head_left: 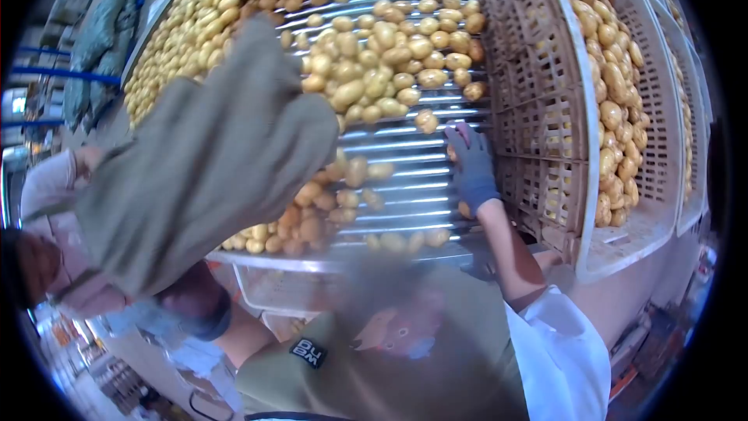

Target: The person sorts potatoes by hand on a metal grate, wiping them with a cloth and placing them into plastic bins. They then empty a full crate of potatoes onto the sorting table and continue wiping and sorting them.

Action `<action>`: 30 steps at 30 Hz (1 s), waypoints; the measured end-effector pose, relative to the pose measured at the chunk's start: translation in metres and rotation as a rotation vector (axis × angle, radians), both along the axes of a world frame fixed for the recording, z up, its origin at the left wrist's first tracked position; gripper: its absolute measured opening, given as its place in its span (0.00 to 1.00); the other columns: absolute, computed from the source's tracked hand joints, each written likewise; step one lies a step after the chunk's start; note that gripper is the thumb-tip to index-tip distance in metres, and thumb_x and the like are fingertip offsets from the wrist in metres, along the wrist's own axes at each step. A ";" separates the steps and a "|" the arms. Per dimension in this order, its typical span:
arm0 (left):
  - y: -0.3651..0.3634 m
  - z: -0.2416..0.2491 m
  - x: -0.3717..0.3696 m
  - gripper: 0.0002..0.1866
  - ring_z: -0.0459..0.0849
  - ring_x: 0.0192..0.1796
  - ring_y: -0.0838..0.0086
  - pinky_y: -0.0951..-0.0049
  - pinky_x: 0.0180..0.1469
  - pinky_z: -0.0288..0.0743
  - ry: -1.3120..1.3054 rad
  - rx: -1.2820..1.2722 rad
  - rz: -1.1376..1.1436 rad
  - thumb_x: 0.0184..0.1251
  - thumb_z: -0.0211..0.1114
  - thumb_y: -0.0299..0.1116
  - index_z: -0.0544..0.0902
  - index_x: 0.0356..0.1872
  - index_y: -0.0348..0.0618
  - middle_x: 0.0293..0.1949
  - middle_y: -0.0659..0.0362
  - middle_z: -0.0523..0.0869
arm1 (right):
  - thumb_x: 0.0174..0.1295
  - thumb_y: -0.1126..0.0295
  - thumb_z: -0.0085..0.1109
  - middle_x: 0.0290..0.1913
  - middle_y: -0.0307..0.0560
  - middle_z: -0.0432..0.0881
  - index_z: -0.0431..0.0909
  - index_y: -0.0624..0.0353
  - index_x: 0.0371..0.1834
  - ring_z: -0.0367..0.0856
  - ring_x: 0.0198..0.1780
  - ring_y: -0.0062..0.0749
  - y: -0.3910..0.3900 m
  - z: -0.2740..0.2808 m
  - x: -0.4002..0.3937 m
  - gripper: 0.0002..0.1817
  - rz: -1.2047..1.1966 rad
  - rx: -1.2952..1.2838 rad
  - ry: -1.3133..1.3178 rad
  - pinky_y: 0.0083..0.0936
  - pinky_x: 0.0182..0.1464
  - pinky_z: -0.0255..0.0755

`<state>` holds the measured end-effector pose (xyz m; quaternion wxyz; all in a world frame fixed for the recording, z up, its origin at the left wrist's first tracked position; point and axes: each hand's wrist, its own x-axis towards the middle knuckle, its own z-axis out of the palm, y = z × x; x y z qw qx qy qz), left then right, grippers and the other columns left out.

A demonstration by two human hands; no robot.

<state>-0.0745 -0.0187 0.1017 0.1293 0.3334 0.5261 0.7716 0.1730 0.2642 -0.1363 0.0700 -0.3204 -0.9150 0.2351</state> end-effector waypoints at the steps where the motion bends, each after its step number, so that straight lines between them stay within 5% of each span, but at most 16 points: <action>1: -0.022 0.009 -0.002 0.35 0.64 0.74 0.60 0.58 0.75 0.56 -0.035 0.156 -0.171 0.70 0.57 0.41 0.59 0.73 0.36 0.72 0.47 0.64 | 0.46 0.84 0.57 0.66 0.53 0.68 0.71 0.48 0.65 0.67 0.65 0.55 -0.002 0.009 0.000 0.37 0.030 -0.007 0.004 0.42 0.67 0.62; 4: -0.059 0.009 0.015 0.35 0.64 0.73 0.61 0.59 0.74 0.56 -0.096 0.068 -0.005 0.70 0.58 0.40 0.59 0.73 0.35 0.72 0.47 0.65 | 0.51 0.76 0.60 0.49 0.53 0.77 0.76 0.54 0.54 0.77 0.47 0.51 -0.022 0.046 -0.011 0.23 -0.034 -0.386 0.423 0.39 0.49 0.75; 8: -0.094 -0.037 0.058 0.36 0.64 0.73 0.61 0.60 0.74 0.57 -0.244 -0.181 0.217 0.69 0.59 0.39 0.59 0.73 0.35 0.71 0.47 0.65 | 0.50 0.69 0.64 0.41 0.50 0.79 0.76 0.54 0.42 0.77 0.43 0.51 -0.040 0.009 -0.003 0.15 0.113 -0.231 0.301 0.41 0.46 0.72; 11: -0.086 -0.097 0.088 0.36 0.65 0.73 0.61 0.60 0.74 0.57 -0.393 -0.323 0.127 0.68 0.60 0.39 0.58 0.73 0.35 0.71 0.47 0.65 | 0.48 0.69 0.66 0.38 0.50 0.79 0.76 0.53 0.42 0.77 0.41 0.52 -0.050 0.008 -0.008 0.17 0.140 -0.062 0.174 0.42 0.45 0.72; 13: -0.055 -0.136 0.098 0.37 0.65 0.72 0.61 0.61 0.74 0.57 -0.432 -0.353 -0.016 0.68 0.60 0.39 0.58 0.73 0.35 0.71 0.47 0.66 | 0.53 0.68 0.66 0.39 0.47 0.81 0.76 0.55 0.45 0.80 0.40 0.43 -0.047 0.017 -0.011 0.16 0.155 -0.043 0.145 0.35 0.44 0.74; 15: -0.018 -0.161 0.104 0.37 0.65 0.72 0.61 0.62 0.74 0.57 -0.401 -0.338 -0.139 0.68 0.61 0.38 0.58 0.73 0.35 0.70 0.47 0.66 | 0.61 0.63 0.65 0.44 0.44 0.83 0.76 0.57 0.49 0.82 0.42 0.31 -0.045 0.022 -0.017 0.16 -0.184 -0.957 0.416 0.28 0.44 0.75; 16: -0.004 -0.166 0.106 0.37 0.65 0.72 0.61 0.62 0.74 0.58 -0.390 -0.319 -0.180 0.67 0.61 0.38 0.58 0.73 0.34 0.70 0.47 0.66 | 0.70 0.55 0.56 0.49 0.45 0.82 0.74 0.59 0.57 0.81 0.43 0.25 -0.045 0.047 -0.022 0.21 -0.188 -1.172 0.437 0.24 0.46 0.76; 17: 0.006 -0.164 0.111 0.37 0.65 0.72 0.61 0.62 0.74 0.58 -0.401 -0.307 -0.178 0.67 0.61 0.38 0.58 0.73 0.34 0.70 0.47 0.66 | 0.70 0.55 0.56 0.49 0.45 0.82 0.74 0.59 0.57 0.81 0.43 0.25 -0.048 0.060 -0.021 0.21 -0.187 -1.161 0.425 0.24 0.46 0.76; 19: 0.030 -0.153 0.111 0.36 0.67 0.70 0.62 0.62 0.71 0.61 -0.467 -0.374 -0.232 0.65 0.64 0.34 0.61 0.72 0.34 0.67 0.47 0.69 | 0.74 0.50 0.48 0.49 0.46 0.82 0.73 0.59 0.61 0.81 0.41 0.27 -0.050 0.081 -0.021 0.24 -0.257 -1.562 0.463 0.25 0.46 0.76; 20: 0.022 -0.174 0.118 0.37 0.67 0.70 0.62 0.61 0.71 0.61 0.006 -0.758 -0.048 0.64 0.65 0.34 0.61 0.72 0.35 0.67 0.46 0.69 | 0.76 0.49 0.40 0.48 0.46 0.83 0.72 0.59 0.63 0.81 0.41 0.27 -0.055 0.090 -0.022 0.27 -0.243 -1.523 0.441 0.24 0.44 0.75; 21: 0.024 -0.168 0.116 0.37 0.67 0.70 0.62 0.61 0.71 0.61 -0.003 -0.746 -0.047 0.64 0.65 0.34 0.61 0.72 0.35 0.67 0.46 0.69 | 0.76 0.49 0.40 0.48 0.46 0.83 0.72 0.59 0.63 0.81 0.41 0.27 -0.059 0.095 -0.021 0.27 -0.243 -1.510 0.433 0.24 0.44 0.75; 23: 0.023 -0.141 0.109 0.36 0.66 0.71 0.62 0.61 0.71 0.61 0.473 -0.875 0.111 0.64 0.65 0.34 0.62 0.71 0.34 0.68 0.46 0.68 | 0.76 0.50 0.41 0.47 0.46 0.83 0.73 0.58 0.62 0.81 0.41 0.27 -0.068 0.098 -0.023 0.25 -0.245 -1.540 0.449 0.23 0.43 0.75; 25: 0.016 -0.127 0.111 0.33 0.66 0.71 0.59 0.60 0.71 0.61 0.457 -0.840 0.115 0.66 0.64 0.33 0.64 0.70 0.33 0.68 0.48 0.69 | 0.76 0.51 0.41 0.50 0.47 0.82 0.73 0.60 0.62 0.81 0.46 0.31 -0.082 0.108 -0.028 0.26 -0.185 -1.575 0.410 0.27 0.47 0.75; 27: 0.017 -0.117 0.119 0.23 0.73 0.66 0.59 0.58 0.69 0.66 -0.480 -0.551 -0.072 0.70 0.61 0.33 0.72 0.63 0.35 0.63 0.49 0.74 | 0.77 0.54 0.40 0.52 0.48 0.81 0.73 0.63 0.62 0.80 0.48 0.33 -0.102 0.136 -0.038 0.24 0.139 -0.848 0.118 0.30 0.51 0.74; 29: 0.016 -0.121 0.105 0.17 0.80 0.58 0.62 0.59 0.66 0.70 -0.551 -0.230 -0.543 0.74 0.57 0.38 0.76 0.57 0.39 0.55 0.53 0.80 | 0.77 0.59 0.40 0.53 0.49 0.80 0.71 0.64 0.63 0.78 0.50 0.31 -0.112 0.128 -0.041 0.23 0.366 -0.958 0.186 0.32 0.54 0.72; 30: 0.007 -0.126 0.113 0.17 0.80 0.58 0.62 0.59 0.66 0.70 -0.553 -0.244 -0.459 0.74 0.57 0.38 0.76 0.57 0.39 0.55 0.53 0.80 | 0.77 0.60 0.39 0.53 0.50 0.80 0.71 0.63 0.65 0.79 0.48 0.28 -0.110 0.120 -0.042 0.22 0.549 -0.558 0.193 0.30 0.51 0.72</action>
